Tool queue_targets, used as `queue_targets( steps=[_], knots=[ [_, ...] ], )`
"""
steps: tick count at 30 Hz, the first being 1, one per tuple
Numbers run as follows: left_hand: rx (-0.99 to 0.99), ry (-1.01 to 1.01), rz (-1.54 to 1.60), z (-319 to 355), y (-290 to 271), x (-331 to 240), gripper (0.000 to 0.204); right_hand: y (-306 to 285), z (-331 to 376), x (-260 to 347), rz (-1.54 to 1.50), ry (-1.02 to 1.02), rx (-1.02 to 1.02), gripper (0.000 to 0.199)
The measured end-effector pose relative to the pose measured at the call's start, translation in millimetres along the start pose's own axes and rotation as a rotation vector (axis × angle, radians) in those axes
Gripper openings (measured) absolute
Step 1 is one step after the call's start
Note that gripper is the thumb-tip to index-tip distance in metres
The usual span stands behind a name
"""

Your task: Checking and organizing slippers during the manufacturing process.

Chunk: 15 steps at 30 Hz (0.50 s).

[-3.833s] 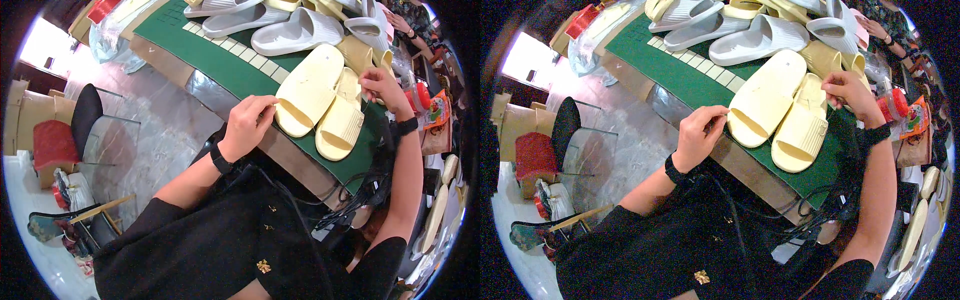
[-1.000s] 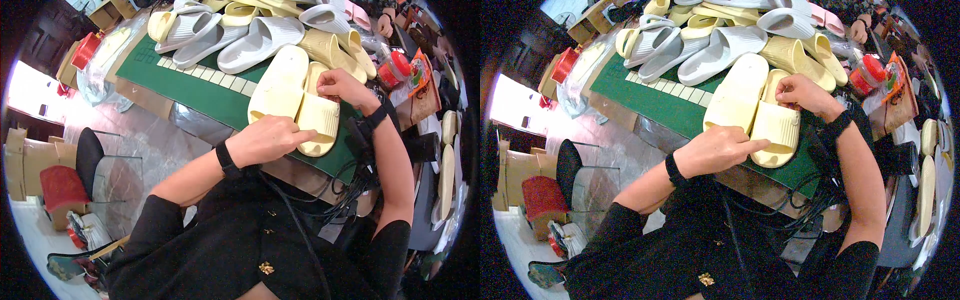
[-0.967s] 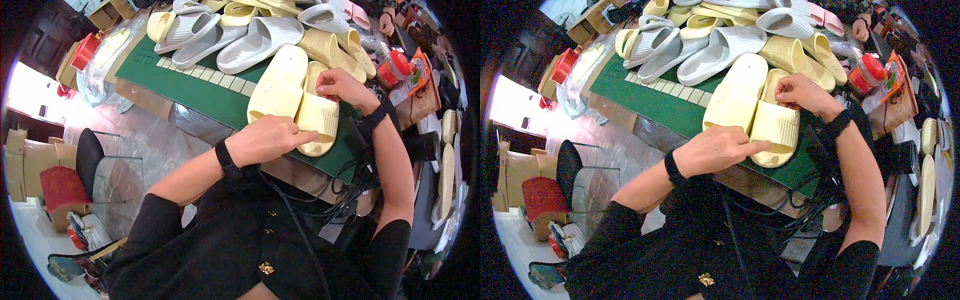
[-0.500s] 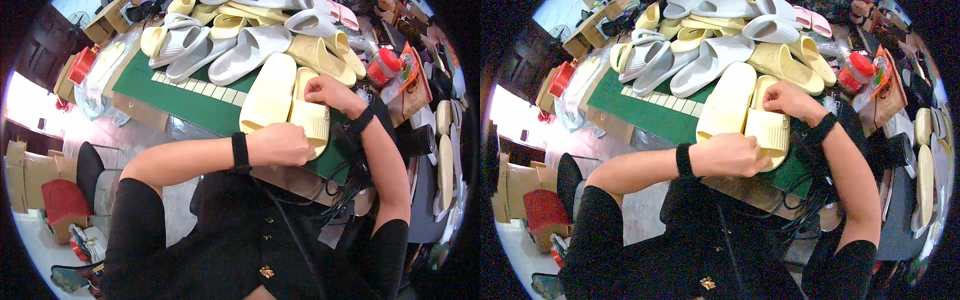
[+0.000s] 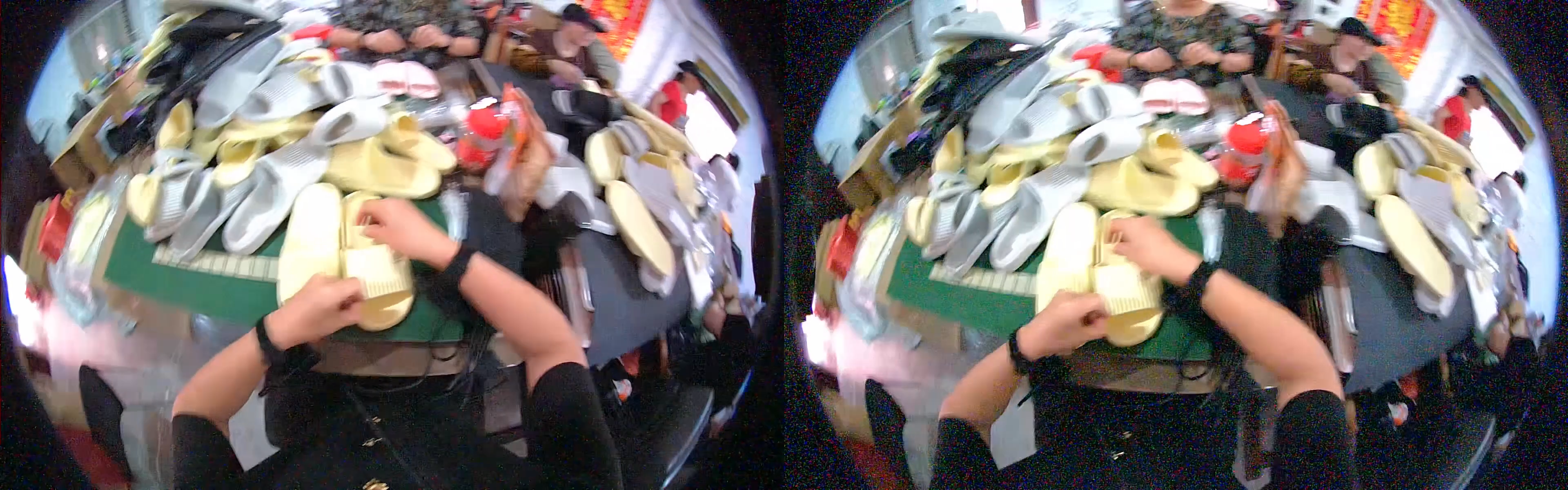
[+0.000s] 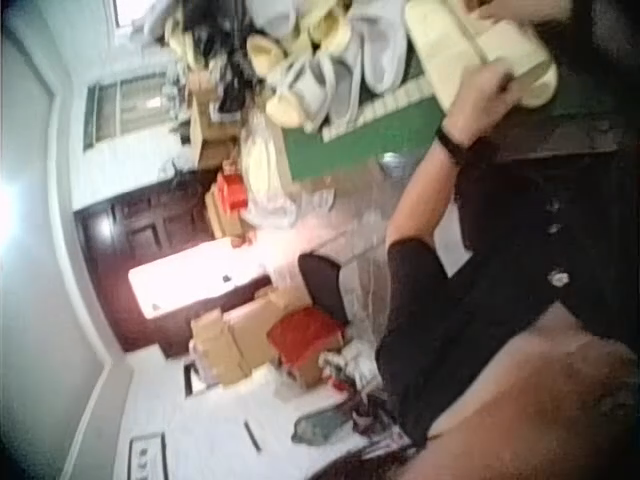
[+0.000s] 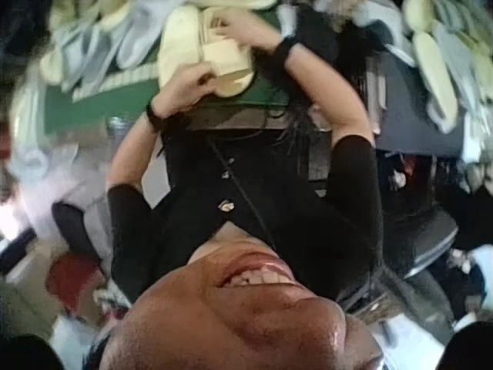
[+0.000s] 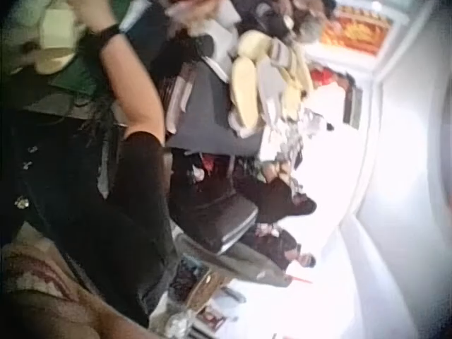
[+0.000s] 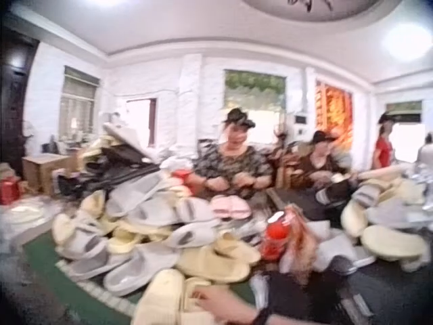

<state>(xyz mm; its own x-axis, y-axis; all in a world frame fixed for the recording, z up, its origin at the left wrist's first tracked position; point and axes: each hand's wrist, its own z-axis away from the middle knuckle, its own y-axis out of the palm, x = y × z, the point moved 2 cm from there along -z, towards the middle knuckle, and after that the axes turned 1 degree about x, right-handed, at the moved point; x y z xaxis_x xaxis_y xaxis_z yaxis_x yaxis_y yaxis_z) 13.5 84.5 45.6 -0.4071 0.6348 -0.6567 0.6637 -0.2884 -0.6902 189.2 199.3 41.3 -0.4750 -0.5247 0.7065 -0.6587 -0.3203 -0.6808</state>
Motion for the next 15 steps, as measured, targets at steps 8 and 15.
queue_targets(
  steps=[8,15],
  knots=[
    [-0.166,-0.189,0.185,-6.9,-44.3,14.2,0.006,24.8,40.4,67.2,-0.309,-0.091,-0.027,0.025],
    [-0.24,-0.301,0.495,-11.8,-52.6,32.6,0.004,30.2,40.5,66.6,-0.569,0.11,0.081,0.017]
  ],
)
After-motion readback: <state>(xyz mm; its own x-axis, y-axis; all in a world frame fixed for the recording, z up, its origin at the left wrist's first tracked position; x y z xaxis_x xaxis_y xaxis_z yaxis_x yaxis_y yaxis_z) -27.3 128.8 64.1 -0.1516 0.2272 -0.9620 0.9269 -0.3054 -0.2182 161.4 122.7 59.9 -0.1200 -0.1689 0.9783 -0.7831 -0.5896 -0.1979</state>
